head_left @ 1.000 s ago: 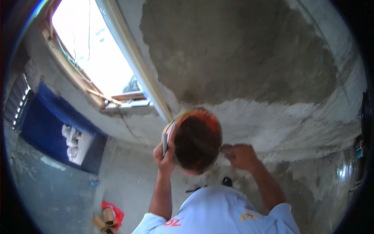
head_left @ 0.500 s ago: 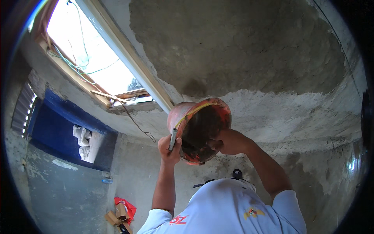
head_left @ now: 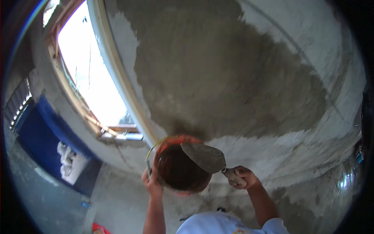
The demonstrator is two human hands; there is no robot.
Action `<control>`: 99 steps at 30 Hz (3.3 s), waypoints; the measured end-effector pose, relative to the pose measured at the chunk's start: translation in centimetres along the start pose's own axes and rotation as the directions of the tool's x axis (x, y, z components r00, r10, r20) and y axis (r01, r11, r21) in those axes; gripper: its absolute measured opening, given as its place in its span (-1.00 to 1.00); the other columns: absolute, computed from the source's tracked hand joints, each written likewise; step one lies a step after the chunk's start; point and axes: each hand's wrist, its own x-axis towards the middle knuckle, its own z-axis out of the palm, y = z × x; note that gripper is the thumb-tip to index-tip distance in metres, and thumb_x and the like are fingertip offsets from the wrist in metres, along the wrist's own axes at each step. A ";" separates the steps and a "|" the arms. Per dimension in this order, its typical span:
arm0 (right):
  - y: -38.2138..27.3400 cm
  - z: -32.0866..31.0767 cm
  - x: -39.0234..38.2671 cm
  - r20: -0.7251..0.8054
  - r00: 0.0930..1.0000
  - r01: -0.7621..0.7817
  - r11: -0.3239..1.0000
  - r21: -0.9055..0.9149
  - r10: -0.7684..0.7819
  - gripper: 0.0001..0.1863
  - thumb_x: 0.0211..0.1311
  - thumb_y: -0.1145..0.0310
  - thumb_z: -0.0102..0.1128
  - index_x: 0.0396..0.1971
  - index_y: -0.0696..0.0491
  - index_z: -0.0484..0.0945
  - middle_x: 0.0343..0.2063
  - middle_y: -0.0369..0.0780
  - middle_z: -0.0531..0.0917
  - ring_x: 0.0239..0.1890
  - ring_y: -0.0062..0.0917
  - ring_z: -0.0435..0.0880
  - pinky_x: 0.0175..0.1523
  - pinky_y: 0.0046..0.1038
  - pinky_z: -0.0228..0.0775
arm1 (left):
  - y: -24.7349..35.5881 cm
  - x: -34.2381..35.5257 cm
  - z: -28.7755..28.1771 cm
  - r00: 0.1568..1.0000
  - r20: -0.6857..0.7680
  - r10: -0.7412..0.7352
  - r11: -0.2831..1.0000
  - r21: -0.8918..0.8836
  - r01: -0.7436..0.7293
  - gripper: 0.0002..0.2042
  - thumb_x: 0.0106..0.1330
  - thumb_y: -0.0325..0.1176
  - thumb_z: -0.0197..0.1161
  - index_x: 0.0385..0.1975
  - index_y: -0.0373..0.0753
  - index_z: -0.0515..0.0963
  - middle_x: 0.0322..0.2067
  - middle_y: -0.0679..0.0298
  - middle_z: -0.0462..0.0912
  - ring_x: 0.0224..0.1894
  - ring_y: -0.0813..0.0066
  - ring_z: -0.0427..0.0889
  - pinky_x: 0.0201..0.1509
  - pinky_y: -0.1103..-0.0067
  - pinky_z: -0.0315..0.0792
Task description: The person plasters a wall by repeatedly scooping cement mixture from a bucket with a trowel and smoothing it onto the wall surface.
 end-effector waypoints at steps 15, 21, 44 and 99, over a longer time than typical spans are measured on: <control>-30.7 12.4 2.0 0.702 0.107 -0.105 -0.711 -0.696 -0.704 -0.41 0.20 0.43 0.38 0.28 0.00 0.51 -0.28 -0.17 0.68 -0.49 -0.37 0.66 -0.39 -0.41 0.51 | -3.5 -0.2 1.6 0.971 0.240 -0.002 1.000 0.015 -0.002 -0.82 0.44 -0.35 0.25 -0.39 -0.31 0.57 -0.49 0.49 0.51 -0.44 0.73 0.36 -0.33 0.69 0.24; -32.1 13.7 4.4 0.650 0.070 -0.434 -0.610 -0.663 -0.757 -0.34 0.10 0.42 0.40 0.28 -0.21 0.54 -0.29 -0.18 0.61 -0.46 -0.31 0.69 -0.41 -0.30 0.56 | -3.5 -0.1 2.6 0.981 0.196 0.007 0.999 0.031 -0.013 -0.74 0.45 -0.33 0.25 -0.52 -0.23 0.46 -0.55 0.57 0.39 -0.46 0.76 0.27 -0.37 0.66 0.12; -30.9 11.7 3.0 0.604 0.009 -0.609 -0.484 -0.629 -0.797 -0.36 0.02 0.46 0.38 0.19 -0.25 0.63 -0.19 -0.24 0.63 -0.44 -0.39 0.71 -0.45 -0.36 0.57 | -5.0 0.5 1.8 0.962 0.266 -0.062 0.998 0.044 0.052 -0.75 0.45 -0.31 0.29 -0.49 -0.20 0.49 -0.54 0.58 0.40 -0.47 0.77 0.27 -0.40 0.65 0.10; -30.2 9.7 2.1 0.553 0.192 -0.454 -0.573 -0.683 -0.811 -0.32 0.09 0.47 0.39 0.27 -0.31 0.54 -0.14 -0.22 0.64 -0.40 -0.30 0.75 -0.35 -0.34 0.64 | -6.3 -2.9 0.9 0.961 0.251 -0.115 0.992 0.088 0.096 -0.80 0.40 -0.41 0.30 -0.50 -0.23 0.53 -0.56 0.54 0.43 -0.48 0.75 0.32 -0.39 0.65 0.15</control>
